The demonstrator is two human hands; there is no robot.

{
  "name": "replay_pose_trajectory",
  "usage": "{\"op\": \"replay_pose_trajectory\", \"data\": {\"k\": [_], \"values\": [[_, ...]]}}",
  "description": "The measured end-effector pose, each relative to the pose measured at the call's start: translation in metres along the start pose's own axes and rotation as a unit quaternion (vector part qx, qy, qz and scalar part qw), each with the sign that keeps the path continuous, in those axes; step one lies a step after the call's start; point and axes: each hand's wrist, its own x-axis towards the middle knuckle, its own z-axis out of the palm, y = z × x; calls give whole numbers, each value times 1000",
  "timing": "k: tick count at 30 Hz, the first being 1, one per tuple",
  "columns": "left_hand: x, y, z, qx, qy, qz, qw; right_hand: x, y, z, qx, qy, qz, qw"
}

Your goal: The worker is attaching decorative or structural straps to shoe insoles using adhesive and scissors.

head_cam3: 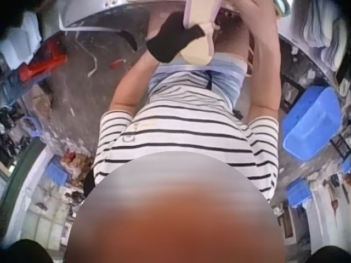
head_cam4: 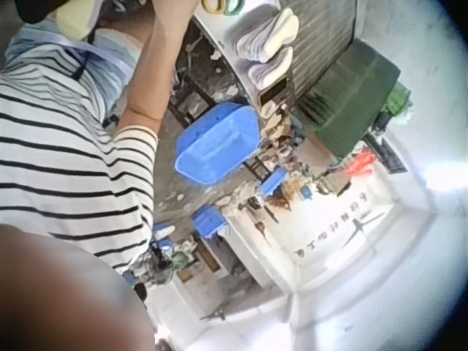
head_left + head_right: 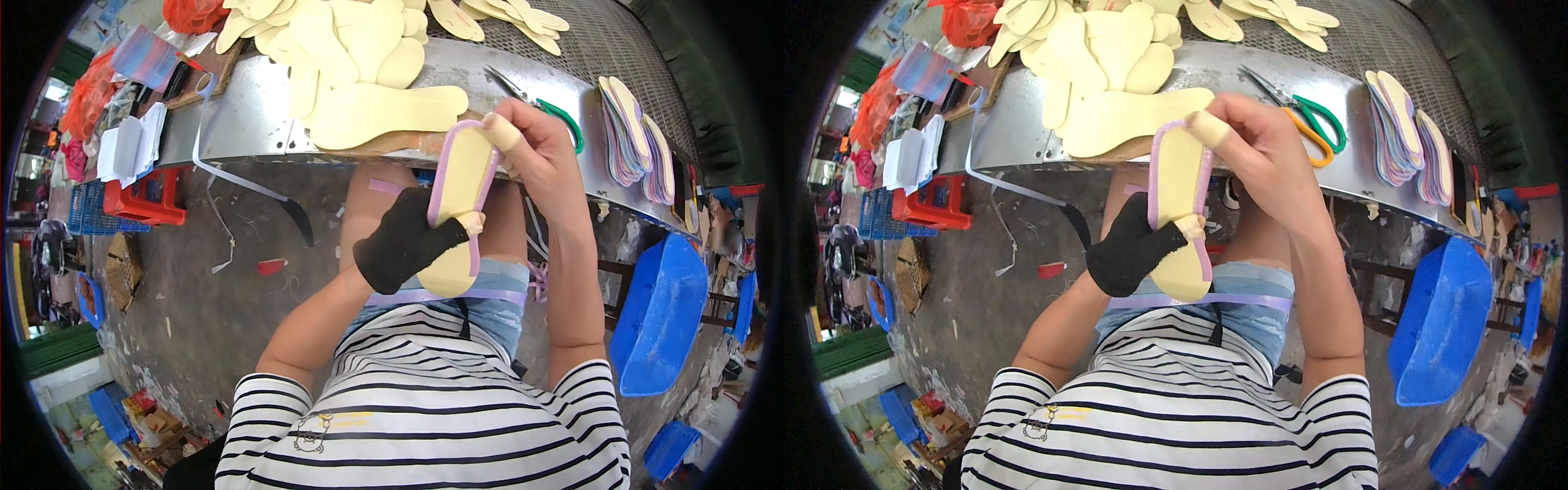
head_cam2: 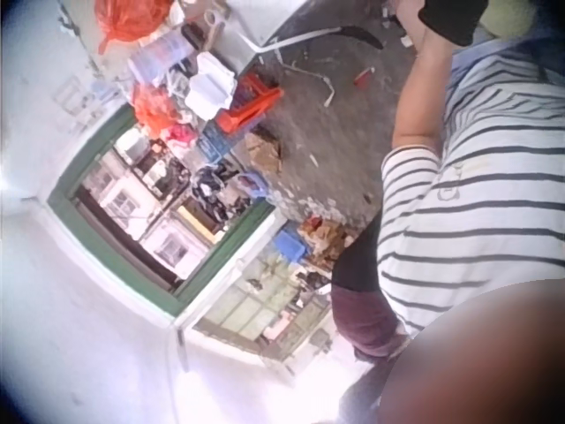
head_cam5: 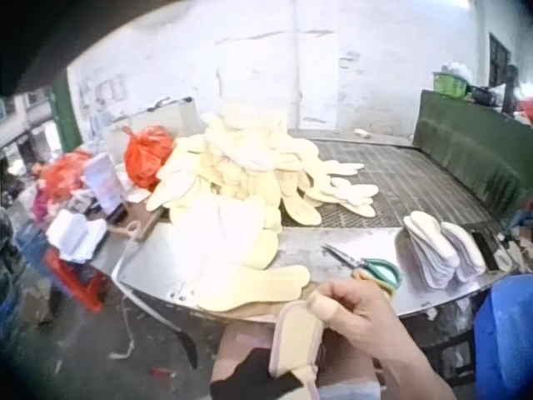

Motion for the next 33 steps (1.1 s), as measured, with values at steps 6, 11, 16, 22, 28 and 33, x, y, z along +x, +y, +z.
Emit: {"op": "replay_pose_trajectory", "data": {"k": [6,11,16,22,28,33], "values": [[27,24,-9,-91,121,146,978,-4,7,8,-216,4,-127,968],[36,31,-18,7,169,167,971,-13,2,14,-21,67,3,998],[41,27,-5,-52,219,143,964,-20,26,30,-50,22,-28,998],[45,24,-8,-42,232,163,958,-28,34,41,4,55,-1,998],[44,38,-16,55,160,157,973,-33,41,41,-127,41,-39,990],[41,44,-22,-41,81,152,984,-36,40,37,80,17,29,996]]}}
